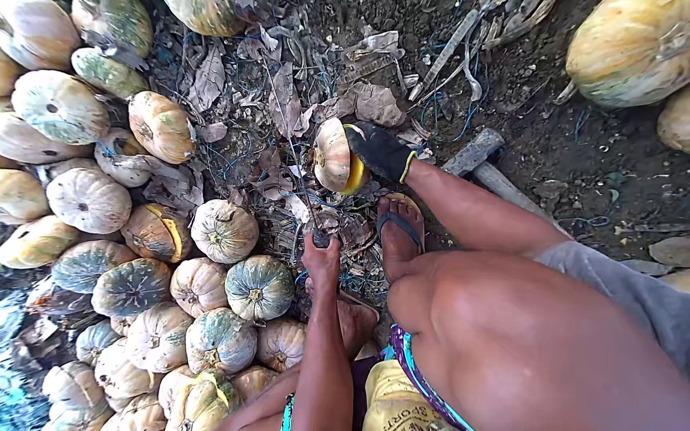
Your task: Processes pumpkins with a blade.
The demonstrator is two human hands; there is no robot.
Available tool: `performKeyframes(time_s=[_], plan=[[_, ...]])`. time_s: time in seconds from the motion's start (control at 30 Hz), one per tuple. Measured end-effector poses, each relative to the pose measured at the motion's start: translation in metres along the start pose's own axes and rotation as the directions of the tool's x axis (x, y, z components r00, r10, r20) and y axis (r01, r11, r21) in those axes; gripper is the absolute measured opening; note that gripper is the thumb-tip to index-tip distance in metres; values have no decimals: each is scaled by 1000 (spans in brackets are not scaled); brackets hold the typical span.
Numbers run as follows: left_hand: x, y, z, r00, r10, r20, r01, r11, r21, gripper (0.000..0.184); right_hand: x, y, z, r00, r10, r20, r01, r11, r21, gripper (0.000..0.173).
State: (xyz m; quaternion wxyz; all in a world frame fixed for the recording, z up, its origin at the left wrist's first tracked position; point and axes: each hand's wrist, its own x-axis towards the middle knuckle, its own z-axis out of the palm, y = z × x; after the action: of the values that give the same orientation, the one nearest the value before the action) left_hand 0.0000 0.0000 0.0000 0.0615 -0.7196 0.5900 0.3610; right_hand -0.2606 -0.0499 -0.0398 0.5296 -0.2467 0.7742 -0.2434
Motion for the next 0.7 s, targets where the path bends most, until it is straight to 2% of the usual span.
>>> performKeyframes(time_s=[0.1,0.17,0.2,0.27,0.33,0.37,0.43,0.53,0.7], plan=[[36,-4,-13,989,-18,-144,58,959,278,52,-2,-4,2,1000,-26,12,26,999,35,52],[55,2,-22,983,66,-171,-5,942,335,69,-5,-8,2,999,-30,22,29,998,53,53],[60,15,-27,977,144,-156,-90,946,311,79,-4,-11,1,999,-27,27,26,998,52,54],[66,46,-28,955,296,-14,-291,947,139,89,-5,-13,1,999,-20,34,18,999,42,56],[78,77,-20,909,395,129,-390,919,-64,96,-4,-14,3,999,-26,32,25,999,30,56],[86,89,-16,893,415,173,-404,910,-99,98,-2,-16,4,999,-34,27,33,999,33,56],[99,103,-10,875,440,203,-434,898,-72,97,-2,-16,4,999,-39,30,37,998,50,54],[109,95,-11,839,513,181,-520,854,-9,86,-7,-12,-1,997,-23,76,18,998,62,53],[105,109,-47,805,556,208,-577,815,53,79,-21,-22,-6,993,-76,85,61,985,161,47]])
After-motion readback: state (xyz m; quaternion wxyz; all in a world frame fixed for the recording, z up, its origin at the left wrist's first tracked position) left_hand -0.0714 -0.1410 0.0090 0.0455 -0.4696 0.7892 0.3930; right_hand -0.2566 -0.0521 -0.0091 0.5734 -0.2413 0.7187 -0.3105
